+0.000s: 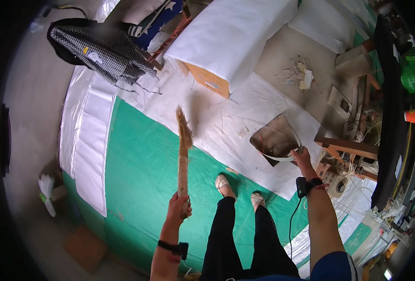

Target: Sweeping debris from the floor into a dustpan in a manufacturing environment.

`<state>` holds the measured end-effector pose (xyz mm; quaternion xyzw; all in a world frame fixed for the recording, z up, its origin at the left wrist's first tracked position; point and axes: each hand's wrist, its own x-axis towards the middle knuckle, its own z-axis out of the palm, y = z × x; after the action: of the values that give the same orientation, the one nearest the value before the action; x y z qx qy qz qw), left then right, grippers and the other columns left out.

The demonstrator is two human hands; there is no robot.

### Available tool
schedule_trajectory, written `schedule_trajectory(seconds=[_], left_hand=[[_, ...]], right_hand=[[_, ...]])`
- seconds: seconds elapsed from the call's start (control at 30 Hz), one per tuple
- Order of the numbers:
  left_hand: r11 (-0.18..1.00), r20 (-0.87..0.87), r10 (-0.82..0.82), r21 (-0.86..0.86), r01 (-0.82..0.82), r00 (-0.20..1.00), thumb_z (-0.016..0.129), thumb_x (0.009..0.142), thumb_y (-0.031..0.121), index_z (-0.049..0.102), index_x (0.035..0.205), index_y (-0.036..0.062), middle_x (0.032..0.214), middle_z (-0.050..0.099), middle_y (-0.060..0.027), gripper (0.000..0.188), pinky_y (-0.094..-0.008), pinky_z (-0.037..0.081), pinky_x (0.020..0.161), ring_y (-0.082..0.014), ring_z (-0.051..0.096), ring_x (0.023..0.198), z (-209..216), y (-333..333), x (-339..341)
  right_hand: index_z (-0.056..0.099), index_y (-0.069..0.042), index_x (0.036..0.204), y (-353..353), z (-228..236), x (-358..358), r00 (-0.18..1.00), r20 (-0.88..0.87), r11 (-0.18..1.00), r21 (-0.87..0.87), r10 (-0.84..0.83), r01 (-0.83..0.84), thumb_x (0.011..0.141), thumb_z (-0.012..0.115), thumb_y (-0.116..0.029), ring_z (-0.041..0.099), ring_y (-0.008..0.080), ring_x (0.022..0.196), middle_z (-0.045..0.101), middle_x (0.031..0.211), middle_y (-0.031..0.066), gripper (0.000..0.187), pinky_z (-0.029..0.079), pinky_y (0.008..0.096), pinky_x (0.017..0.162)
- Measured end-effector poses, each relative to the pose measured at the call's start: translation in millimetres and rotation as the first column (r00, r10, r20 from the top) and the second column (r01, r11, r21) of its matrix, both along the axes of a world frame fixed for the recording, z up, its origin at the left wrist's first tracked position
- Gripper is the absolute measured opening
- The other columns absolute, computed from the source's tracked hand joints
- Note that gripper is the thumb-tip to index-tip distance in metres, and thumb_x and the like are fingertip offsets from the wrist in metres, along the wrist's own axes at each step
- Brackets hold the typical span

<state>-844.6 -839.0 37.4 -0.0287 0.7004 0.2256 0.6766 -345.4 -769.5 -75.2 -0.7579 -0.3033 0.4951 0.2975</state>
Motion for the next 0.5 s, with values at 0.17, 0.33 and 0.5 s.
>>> schedule_trajectory(seconds=[0.17,0.33,0.5], left_hand=[[0.867,-0.462,-0.314,0.215,0.449,0.830,0.060,0.078,0.013,0.044,0.094,0.0052,0.061,0.051,-0.0073,0.024,-0.0324,0.039,0.034,-0.0162,0.048,0.042,-34,134,-56],[0.781,-0.573,-0.458,0.105,0.615,0.680,0.060,0.075,0.015,0.040,0.092,0.0060,0.057,0.048,-0.0090,0.028,-0.0376,0.041,0.031,-0.0225,0.050,0.039,-115,296,-90],[0.403,-0.589,-0.789,-0.275,0.873,0.178,0.049,0.075,0.022,0.009,0.134,0.0060,0.084,0.060,-0.0275,0.073,-0.0488,0.050,0.067,-0.0413,0.061,0.077,-130,224,-39]], right_hand=[[0.044,0.001,0.108,-10,-7,-3,0.983,0.159,0.988,-0.138,0.086,-0.064,0.077,0.063,-0.021,0.055,0.0140,0.074,0.055,0.087,0.0077,0.042,0.048,0.0269,0.061],[0.034,0.005,0.118,-10,-4,-12,0.966,0.232,0.983,-0.168,0.112,-0.074,0.079,0.059,-0.023,0.051,0.0178,0.087,0.051,0.096,0.0113,0.054,0.045,0.0297,0.073],[0.036,0.005,0.113,17,0,5,0.954,0.201,0.956,-0.236,0.225,-0.176,0.079,0.059,-0.026,0.050,0.0202,0.086,0.051,0.093,0.0113,0.051,0.043,0.0310,0.076]])
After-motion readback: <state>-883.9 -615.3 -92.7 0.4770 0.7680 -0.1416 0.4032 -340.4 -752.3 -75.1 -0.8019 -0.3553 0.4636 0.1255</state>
